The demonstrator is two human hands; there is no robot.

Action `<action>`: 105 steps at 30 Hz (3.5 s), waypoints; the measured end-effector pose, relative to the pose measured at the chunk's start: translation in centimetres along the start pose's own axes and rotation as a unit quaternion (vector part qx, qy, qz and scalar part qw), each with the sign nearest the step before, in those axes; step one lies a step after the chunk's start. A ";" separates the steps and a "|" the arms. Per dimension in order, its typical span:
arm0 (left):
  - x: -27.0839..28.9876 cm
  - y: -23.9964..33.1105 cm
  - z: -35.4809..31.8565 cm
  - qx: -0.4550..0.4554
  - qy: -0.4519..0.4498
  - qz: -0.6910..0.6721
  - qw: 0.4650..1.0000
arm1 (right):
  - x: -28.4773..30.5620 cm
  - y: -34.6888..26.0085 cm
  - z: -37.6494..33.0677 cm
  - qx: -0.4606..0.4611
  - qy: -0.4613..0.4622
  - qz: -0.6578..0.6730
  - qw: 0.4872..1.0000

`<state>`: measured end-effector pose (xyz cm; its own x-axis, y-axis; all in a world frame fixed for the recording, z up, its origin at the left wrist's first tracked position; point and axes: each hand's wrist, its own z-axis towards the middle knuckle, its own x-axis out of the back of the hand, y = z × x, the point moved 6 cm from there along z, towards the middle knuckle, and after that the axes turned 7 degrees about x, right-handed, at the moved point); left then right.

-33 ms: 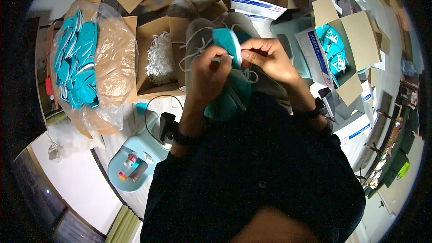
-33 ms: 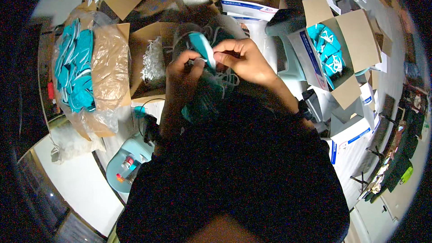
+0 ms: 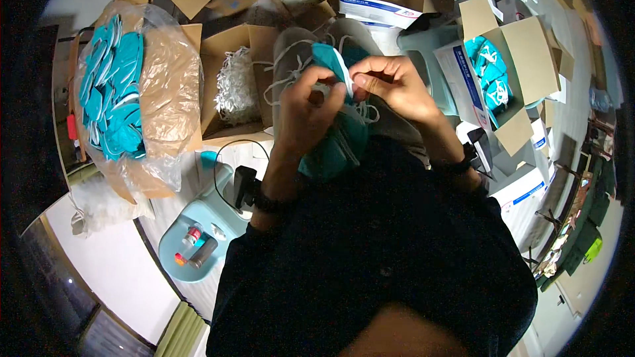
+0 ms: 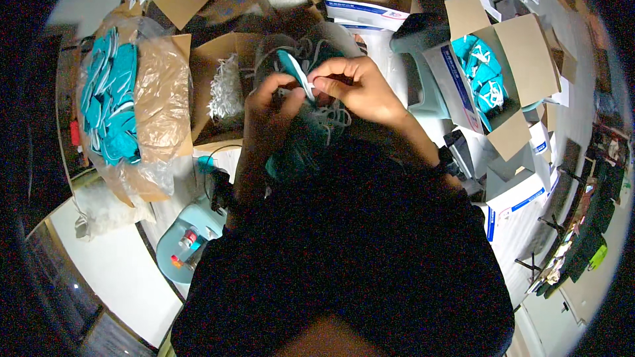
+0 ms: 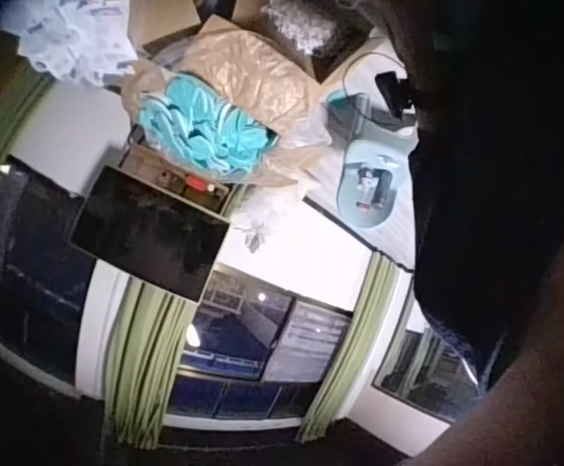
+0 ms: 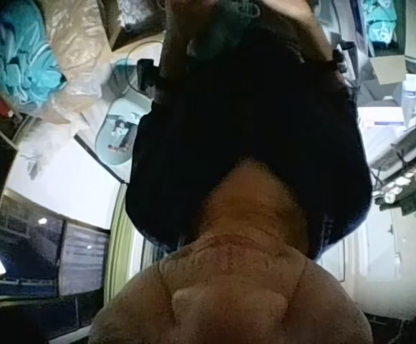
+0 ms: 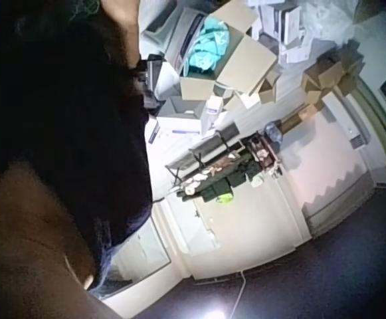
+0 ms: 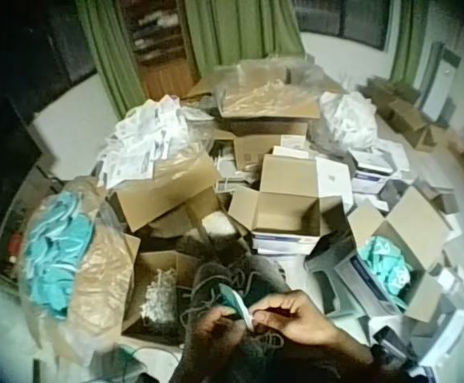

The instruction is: The recorder is sorting and inspecting turquoise face masks from various cardboard boxes and piles.

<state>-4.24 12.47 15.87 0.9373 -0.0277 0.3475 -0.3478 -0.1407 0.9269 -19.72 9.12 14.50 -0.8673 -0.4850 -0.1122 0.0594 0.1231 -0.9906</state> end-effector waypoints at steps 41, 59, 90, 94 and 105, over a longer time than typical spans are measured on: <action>3.1 -2.1 -2.1 0.116 0.044 -0.020 0.992 | -4.8 -0.3 1.6 0.297 0.035 -0.249 0.921; 2.6 -5.1 -2.5 0.288 -0.107 -0.273 0.912 | -1.2 1.1 3.5 0.084 -0.044 0.087 0.992; 5.9 -3.5 -1.5 0.120 0.213 -0.321 0.915 | -0.7 2.4 3.4 0.086 0.095 -0.078 0.989; 5.3 -2.8 -0.7 0.073 0.228 -0.350 0.906 | -4.3 3.5 3.3 0.077 0.105 0.184 0.974; 5.8 -2.4 -1.7 -0.011 0.271 -0.195 0.943 | -3.5 2.4 2.5 0.113 0.200 0.026 0.973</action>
<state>1.96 14.32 15.89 0.8464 0.5325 -0.0045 0.0145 -0.0146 0.9998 -15.34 8.95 12.36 -0.9806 -0.1020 -0.1676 0.1758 -0.0777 -0.9813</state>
